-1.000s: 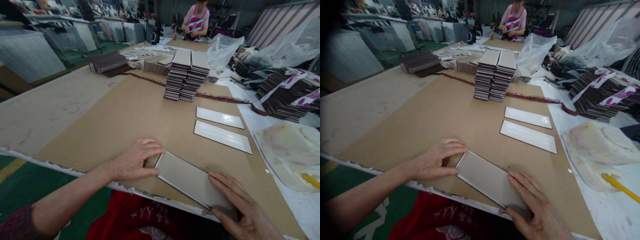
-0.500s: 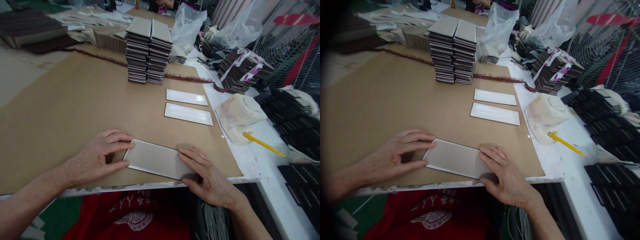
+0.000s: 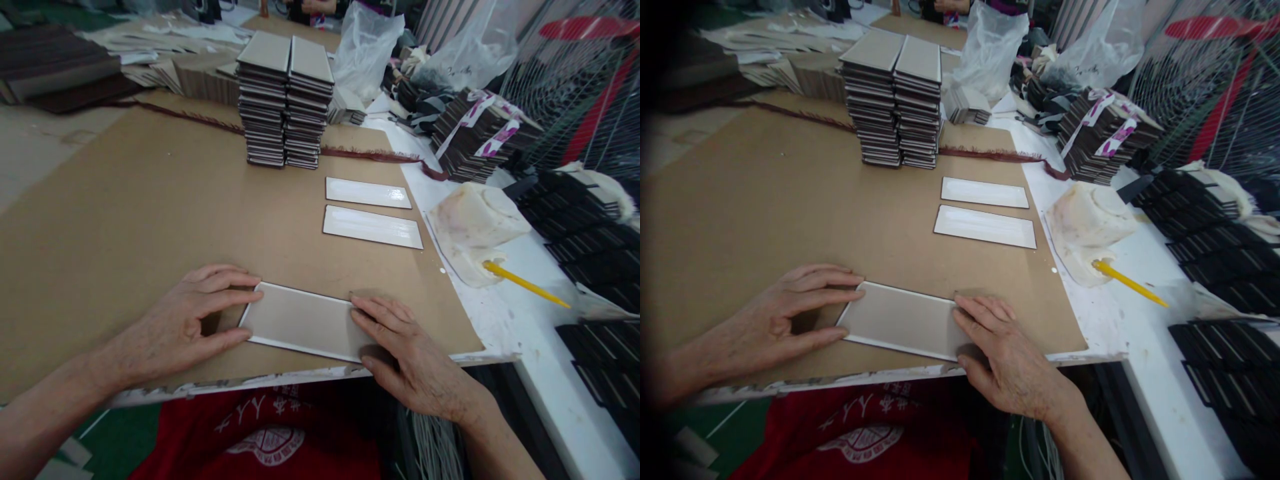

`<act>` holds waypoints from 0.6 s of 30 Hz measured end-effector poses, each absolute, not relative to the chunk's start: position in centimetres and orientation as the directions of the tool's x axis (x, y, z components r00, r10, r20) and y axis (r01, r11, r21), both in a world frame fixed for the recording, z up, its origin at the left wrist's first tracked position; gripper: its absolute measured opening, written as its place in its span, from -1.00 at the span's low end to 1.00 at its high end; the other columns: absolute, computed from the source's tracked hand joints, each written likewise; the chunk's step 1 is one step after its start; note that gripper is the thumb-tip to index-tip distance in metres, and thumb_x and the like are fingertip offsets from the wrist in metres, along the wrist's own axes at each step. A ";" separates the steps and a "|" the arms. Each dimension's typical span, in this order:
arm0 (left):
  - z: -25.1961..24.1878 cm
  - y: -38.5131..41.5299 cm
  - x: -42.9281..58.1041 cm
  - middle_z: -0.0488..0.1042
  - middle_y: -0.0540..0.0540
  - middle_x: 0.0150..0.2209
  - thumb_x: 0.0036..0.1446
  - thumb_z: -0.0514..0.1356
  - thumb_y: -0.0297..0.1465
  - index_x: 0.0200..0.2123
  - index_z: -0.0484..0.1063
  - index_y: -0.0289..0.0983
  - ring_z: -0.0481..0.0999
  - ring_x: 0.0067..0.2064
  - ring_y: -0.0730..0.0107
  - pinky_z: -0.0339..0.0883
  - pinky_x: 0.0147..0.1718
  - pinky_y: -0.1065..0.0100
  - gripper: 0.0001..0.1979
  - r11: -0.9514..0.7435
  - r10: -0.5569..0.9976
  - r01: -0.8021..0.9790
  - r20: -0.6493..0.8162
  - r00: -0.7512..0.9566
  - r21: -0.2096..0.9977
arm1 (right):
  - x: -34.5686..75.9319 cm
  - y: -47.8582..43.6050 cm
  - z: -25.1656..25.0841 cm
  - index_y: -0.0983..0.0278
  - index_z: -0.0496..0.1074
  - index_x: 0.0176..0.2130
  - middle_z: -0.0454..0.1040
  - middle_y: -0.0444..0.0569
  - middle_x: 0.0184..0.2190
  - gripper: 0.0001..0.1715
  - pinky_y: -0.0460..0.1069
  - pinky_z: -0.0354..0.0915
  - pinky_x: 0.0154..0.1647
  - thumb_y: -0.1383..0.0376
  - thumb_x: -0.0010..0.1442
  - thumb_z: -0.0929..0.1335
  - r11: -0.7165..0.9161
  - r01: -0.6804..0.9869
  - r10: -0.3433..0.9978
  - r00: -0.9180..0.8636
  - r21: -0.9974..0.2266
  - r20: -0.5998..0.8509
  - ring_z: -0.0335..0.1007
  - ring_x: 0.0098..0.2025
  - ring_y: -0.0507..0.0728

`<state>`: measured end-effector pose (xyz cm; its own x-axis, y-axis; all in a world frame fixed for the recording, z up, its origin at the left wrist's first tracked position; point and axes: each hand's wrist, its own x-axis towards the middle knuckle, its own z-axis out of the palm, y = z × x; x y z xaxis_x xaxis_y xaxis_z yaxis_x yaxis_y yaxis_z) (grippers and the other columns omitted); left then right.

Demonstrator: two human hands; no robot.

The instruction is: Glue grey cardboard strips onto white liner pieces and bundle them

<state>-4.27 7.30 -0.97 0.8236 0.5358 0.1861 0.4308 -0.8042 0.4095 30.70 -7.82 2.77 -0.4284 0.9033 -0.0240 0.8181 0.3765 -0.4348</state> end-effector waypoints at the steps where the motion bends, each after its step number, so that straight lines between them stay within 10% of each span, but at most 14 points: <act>1: -1.0 7.3 -4.3 0.39 -0.06 0.17 0.15 0.29 -0.22 0.14 0.36 -0.04 0.29 0.22 0.09 0.27 0.15 0.02 -0.52 -0.807 0.533 0.429 0.185 0.826 0.406 | 30.7 -7.8 2.8 0.24 0.12 0.35 0.08 0.04 0.39 -0.26 0.31 -0.01 0.39 0.35 0.24 0.32 0.382 0.820 0.902 -0.432 -0.426 -0.023 -0.04 0.39 0.27; 12: 2.4 6.4 -2.6 0.44 -0.05 0.16 0.25 0.15 -0.34 0.21 0.32 -0.07 0.35 0.20 0.14 -0.07 0.36 -0.05 -0.55 -0.953 0.277 0.265 0.071 0.958 0.146 | 29.0 -8.5 3.0 0.42 0.28 0.25 0.28 0.23 0.20 -0.40 0.29 0.29 0.18 0.38 0.23 0.29 0.382 0.878 0.914 -0.404 -0.290 -0.020 0.22 0.12 0.34; 18: 1.5 5.1 -1.5 0.44 -0.18 0.00 0.14 0.21 0.04 0.23 0.31 -0.01 0.39 0.11 -0.10 -0.08 0.28 -0.35 -0.38 -0.955 0.295 0.295 0.079 0.952 0.012 | 28.5 -9.5 1.9 0.24 0.32 0.26 0.24 0.18 0.29 -0.41 0.36 0.26 0.22 0.10 0.32 0.34 0.404 0.893 0.914 -0.403 -0.198 0.051 0.18 0.25 0.39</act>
